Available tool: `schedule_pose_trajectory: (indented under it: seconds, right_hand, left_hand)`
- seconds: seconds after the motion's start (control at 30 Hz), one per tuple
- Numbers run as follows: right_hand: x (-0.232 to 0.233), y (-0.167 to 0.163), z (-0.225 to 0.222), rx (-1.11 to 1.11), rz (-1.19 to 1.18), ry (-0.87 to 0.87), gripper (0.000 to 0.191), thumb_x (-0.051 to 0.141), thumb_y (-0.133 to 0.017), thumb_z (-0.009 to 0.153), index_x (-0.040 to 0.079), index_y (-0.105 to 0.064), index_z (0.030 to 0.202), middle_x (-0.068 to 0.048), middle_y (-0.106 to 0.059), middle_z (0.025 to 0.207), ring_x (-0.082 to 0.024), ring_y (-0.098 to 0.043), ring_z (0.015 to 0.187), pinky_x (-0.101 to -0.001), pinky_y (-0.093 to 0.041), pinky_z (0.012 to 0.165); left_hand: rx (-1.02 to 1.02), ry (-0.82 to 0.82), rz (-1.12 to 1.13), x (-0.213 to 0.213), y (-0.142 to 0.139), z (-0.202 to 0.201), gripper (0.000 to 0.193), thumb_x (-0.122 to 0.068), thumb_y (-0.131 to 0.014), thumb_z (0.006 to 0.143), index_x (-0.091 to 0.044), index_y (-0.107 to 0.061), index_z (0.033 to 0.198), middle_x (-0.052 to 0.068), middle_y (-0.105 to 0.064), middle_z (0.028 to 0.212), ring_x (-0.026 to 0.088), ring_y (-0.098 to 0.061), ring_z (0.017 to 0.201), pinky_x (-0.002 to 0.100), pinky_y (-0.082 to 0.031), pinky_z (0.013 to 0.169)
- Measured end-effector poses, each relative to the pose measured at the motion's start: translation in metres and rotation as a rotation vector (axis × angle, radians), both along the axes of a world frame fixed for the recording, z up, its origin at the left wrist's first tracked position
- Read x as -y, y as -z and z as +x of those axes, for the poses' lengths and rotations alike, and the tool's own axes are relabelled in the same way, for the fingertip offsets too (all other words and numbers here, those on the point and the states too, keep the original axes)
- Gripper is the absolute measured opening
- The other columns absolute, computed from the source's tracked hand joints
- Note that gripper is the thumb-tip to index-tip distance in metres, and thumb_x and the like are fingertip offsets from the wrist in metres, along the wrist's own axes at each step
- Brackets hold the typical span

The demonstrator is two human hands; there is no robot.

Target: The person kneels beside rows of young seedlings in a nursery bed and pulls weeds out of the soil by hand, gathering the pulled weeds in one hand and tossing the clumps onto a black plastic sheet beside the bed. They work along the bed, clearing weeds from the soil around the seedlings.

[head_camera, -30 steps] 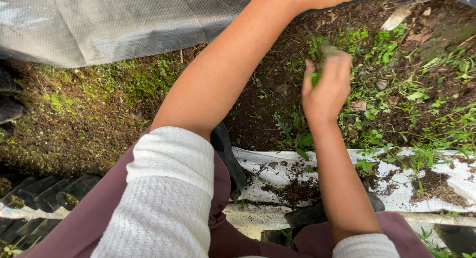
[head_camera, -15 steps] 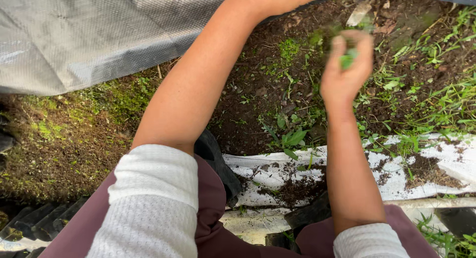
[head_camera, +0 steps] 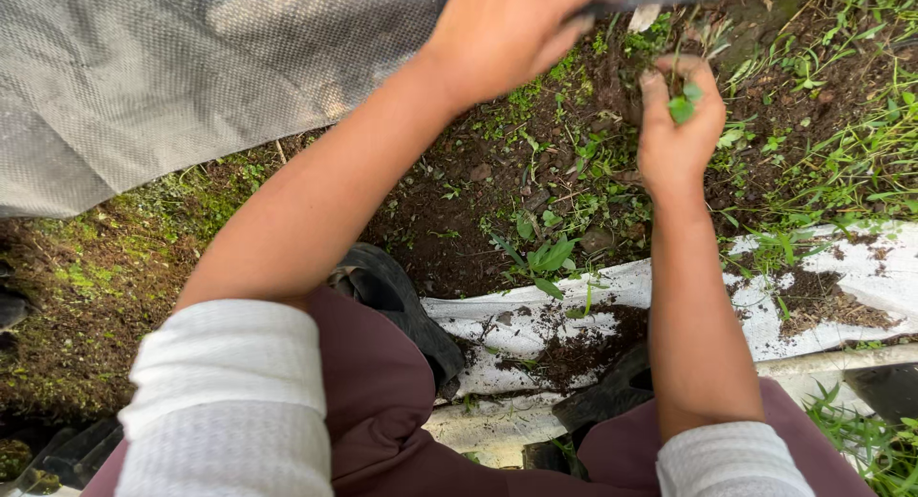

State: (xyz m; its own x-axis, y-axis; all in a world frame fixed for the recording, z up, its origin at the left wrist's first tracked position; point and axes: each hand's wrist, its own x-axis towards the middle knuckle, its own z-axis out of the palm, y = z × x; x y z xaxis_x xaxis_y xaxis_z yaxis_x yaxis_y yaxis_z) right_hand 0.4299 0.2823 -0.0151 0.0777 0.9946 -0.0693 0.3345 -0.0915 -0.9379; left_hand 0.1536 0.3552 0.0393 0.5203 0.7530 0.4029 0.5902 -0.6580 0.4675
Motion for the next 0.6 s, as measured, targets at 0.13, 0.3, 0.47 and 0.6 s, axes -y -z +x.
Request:
schedule_pose_trajectory:
  seconds: [0.13,0.3,0.47,0.6]
  right_hand:
    - [0.016,-0.011,0.036,-0.464,-0.134,0.072,0.011,0.004,-0.070,0.108,0.000,-0.066,0.117,-0.007,-0.067,0.112,-0.016,-0.064,0.100,-0.0332,-0.057,0.095]
    - [0.033,-0.041,0.079,-0.820,-0.246,0.201,0.012,0.004,-0.074,0.106,0.006,-0.063,0.113,-0.007,-0.066,0.113,-0.020,-0.067,0.102,-0.0378,-0.059,0.097]
    - [0.043,-0.051,0.063,-0.315,-0.160,-0.060,0.015,0.003,-0.072,0.109,0.003,-0.063,0.121,-0.006,-0.063,0.118,-0.015,-0.061,0.108,-0.0313,-0.054,0.105]
    - [0.052,-0.061,0.024,0.215,-0.017,-0.445,0.019,0.005,-0.071,0.103,0.008,-0.065,0.121,-0.012,-0.063,0.124,-0.026,-0.068,0.111,-0.0389,-0.057,0.097]
  left_hand:
    - [-0.258,0.235,0.171,0.042,-0.008,0.003,0.025,-0.038,-0.072,0.100,-0.020,-0.062,0.114,0.005,-0.054,0.112,0.025,-0.054,0.111,0.047,-0.039,0.103]
    - [-0.195,0.410,-0.026,0.090,0.000,0.004,0.045,-0.042,-0.071,0.086,-0.013,-0.066,0.119,0.006,-0.053,0.102,0.025,-0.052,0.104,0.045,-0.038,0.101]
    - [-0.195,0.324,-0.063,0.102,0.016,0.012,0.022,-0.032,-0.071,0.096,-0.015,-0.061,0.106,0.003,-0.053,0.099,0.025,-0.052,0.103,0.042,-0.040,0.099]
    - [0.000,0.236,-0.256,0.103,0.017,0.010,0.017,-0.023,-0.070,0.100,-0.015,-0.059,0.111,0.004,-0.054,0.102,0.024,-0.053,0.102,0.041,-0.040,0.094]
